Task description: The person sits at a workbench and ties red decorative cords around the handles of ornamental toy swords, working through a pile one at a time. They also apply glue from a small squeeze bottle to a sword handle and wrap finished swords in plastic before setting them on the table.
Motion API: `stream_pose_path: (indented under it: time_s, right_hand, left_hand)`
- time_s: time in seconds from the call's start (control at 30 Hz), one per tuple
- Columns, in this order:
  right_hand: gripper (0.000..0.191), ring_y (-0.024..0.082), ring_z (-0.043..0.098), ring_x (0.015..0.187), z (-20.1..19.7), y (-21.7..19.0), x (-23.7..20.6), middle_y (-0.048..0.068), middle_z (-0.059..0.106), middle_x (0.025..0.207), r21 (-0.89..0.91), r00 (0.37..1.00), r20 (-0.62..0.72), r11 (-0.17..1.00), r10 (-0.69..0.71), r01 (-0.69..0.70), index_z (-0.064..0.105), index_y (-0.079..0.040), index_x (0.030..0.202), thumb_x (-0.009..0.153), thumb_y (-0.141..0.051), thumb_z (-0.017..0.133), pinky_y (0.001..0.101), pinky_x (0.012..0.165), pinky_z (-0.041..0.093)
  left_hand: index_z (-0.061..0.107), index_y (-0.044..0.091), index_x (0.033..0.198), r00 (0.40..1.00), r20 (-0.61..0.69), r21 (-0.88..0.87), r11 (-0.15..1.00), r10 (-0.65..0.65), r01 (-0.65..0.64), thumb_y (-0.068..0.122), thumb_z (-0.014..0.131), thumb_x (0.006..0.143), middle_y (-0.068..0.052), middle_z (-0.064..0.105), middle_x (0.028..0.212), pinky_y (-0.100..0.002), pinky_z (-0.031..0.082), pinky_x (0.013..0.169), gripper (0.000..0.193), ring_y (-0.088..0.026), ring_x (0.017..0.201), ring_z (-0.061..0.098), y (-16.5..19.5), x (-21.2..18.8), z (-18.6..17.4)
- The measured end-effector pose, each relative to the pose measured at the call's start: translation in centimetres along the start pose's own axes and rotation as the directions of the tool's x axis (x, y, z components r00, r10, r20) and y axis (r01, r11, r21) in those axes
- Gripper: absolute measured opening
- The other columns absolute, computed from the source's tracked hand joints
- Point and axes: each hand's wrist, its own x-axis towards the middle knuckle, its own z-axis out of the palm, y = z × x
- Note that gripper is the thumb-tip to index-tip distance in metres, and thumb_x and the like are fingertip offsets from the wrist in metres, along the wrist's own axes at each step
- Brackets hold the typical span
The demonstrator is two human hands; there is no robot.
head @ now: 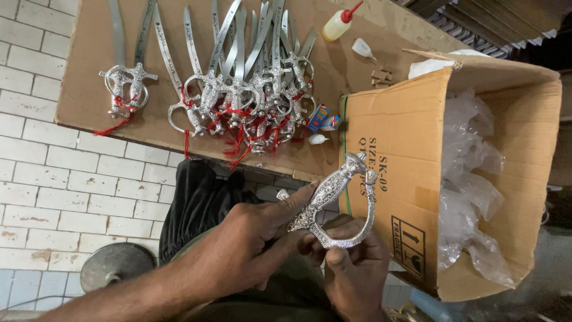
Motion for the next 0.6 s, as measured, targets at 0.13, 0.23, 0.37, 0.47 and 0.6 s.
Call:
stream_pose_path:
  time_s: [0.13,0.23,0.37,0.47,0.6]
  right_hand:
    - [0.066,0.023,0.07,0.095,0.2,-0.6,0.3,0.018,0.071,0.104,-0.078,0.999,0.014,0.996,0.04,-0.038,0.062,0.01,0.12,0.086,-0.04,0.088,0.0356,0.079,0.059]
    - [0.074,0.023,0.068,0.097,0.6,-1.4,1.0,0.018,0.068,0.108,-0.067,0.999,-0.055,0.998,0.001,-0.005,0.058,0.012,0.127,0.086,-0.041,0.088,0.0369,0.083,0.06]
    - [0.062,0.024,0.07,0.098,0.5,-3.6,1.7,0.02,0.07,0.11,-0.042,0.996,-0.039,0.996,-0.076,0.074,0.058,0.011,0.131,0.094,-0.032,0.081,0.0366,0.087,0.06]
    - [0.041,0.023,0.071,0.095,0.4,-4.6,1.7,0.02,0.071,0.107,-0.193,0.995,-0.07,0.979,-0.076,0.061,0.062,0.014,0.124,0.098,-0.016,0.073,0.0356,0.085,0.061]
    - [0.02,0.021,0.071,0.084,0.1,-4.8,1.7,0.019,0.071,0.103,-0.335,0.988,-0.144,0.942,-0.057,0.006,0.066,0.014,0.11,0.099,-0.003,0.069,0.0325,0.075,0.061]
  left_hand:
    - [0.04,0.01,0.159,0.985,-0.061,0.065,0.985,0.164,-0.16,0.013,0.066,0.093,-0.011,0.075,0.087,-0.034,0.055,0.051,0.07,-0.02,0.052,0.069,-1.1,-0.3,0.3]
    - [0.042,0.009,0.157,0.972,-0.113,0.181,0.966,0.208,-0.186,0.016,0.071,0.092,-0.014,0.071,0.082,-0.038,0.054,0.057,0.071,-0.026,0.061,0.069,-1.9,-0.5,0.7]
    - [0.044,0.01,0.156,0.972,-0.109,0.265,0.948,0.209,-0.174,0.02,0.074,0.091,-0.014,0.066,0.076,-0.04,0.053,0.06,0.072,-0.028,0.062,0.066,-2.8,-0.7,1.8]
    - [0.045,0.014,0.155,0.975,-0.081,0.332,0.928,0.207,-0.169,0.023,0.077,0.092,-0.012,0.064,0.074,-0.039,0.053,0.062,0.071,-0.026,0.064,0.065,-3.5,-0.7,2.4]
    - [0.048,0.009,0.151,0.948,-0.095,0.34,0.905,0.304,-0.256,0.015,0.079,0.084,-0.013,0.066,0.076,-0.039,0.055,0.061,0.074,-0.027,0.063,0.066,-3.8,-0.4,2.8]
